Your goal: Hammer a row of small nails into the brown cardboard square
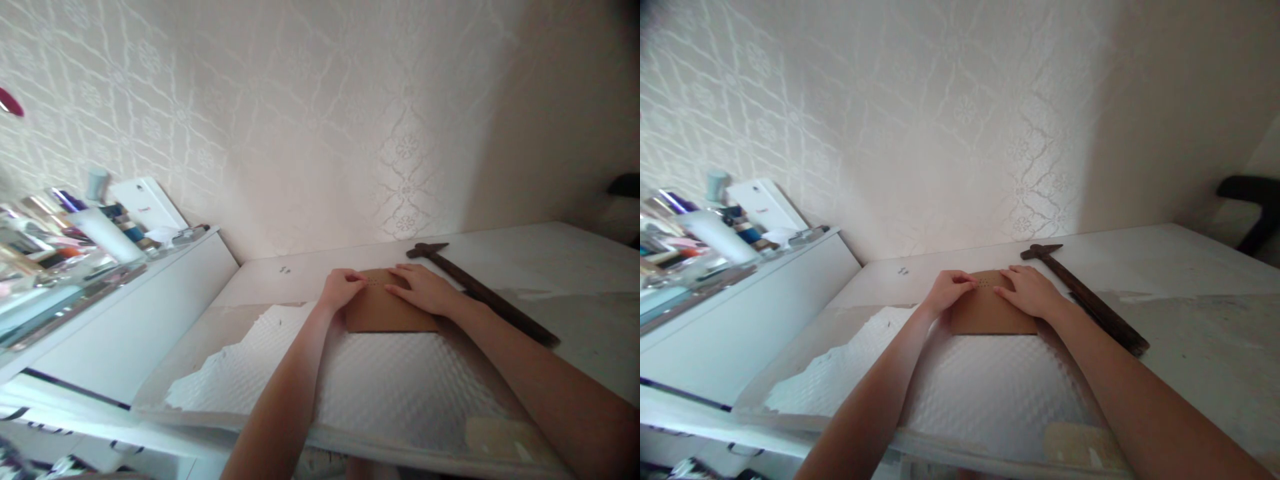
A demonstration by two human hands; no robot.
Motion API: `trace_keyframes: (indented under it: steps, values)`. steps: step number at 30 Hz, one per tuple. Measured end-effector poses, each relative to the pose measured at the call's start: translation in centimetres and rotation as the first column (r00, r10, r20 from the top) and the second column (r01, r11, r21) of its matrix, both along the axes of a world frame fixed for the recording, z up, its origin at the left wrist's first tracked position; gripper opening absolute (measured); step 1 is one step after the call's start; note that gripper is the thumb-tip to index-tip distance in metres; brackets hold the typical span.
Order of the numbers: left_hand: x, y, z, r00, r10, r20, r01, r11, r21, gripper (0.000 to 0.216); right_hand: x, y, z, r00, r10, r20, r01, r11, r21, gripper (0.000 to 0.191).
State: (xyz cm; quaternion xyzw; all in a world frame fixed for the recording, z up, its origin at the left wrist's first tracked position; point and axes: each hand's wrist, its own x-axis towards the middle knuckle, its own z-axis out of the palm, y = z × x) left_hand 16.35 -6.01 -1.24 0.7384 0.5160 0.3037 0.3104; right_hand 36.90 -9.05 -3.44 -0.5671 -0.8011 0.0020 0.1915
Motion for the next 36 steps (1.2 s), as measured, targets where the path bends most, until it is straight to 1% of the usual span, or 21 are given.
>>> trace_keyframes:
  steps: [15, 22, 28, 32, 36]
  values:
    - [-0.22, 0.09, -0.14, 0.999, -0.016, 0.039, 0.016, 1.0, -0.01, 0.012, -0.08, -0.16, 0.29, 1.0, -0.004, 0.017, 0.004, 1.0, -0.011, 0.056]
    - [-0.34, 0.1, -0.04, 0.999, -0.005, 0.041, 0.007, 0.999, -0.049, 0.013, 0.1, 0.06, -0.2, 1.0, 0.0, -0.002, 0.0, 1.0, 0.027, 0.055]
    - [-0.44, 0.2, -0.22, 0.999, -0.015, 0.046, 0.017, 0.999, -0.039, 0.014, 0.19, 0.15, -0.28, 1.0, 0.011, 0.009, -0.011, 0.999, 0.045, 0.054]
    - [-0.45, 0.2, -0.24, 0.999, -0.016, 0.034, 0.018, 0.999, -0.038, 0.014, 0.12, 0.01, -0.17, 1.0, 0.005, 0.019, -0.005, 0.999, 0.032, 0.056]
    - [-0.39, 0.05, -0.11, 1.0, -0.01, 0.024, 0.011, 0.999, -0.035, 0.014, 0.08, 0.0, -0.23, 1.0, 0.002, -0.005, -0.002, 1.0, 0.023, 0.059]
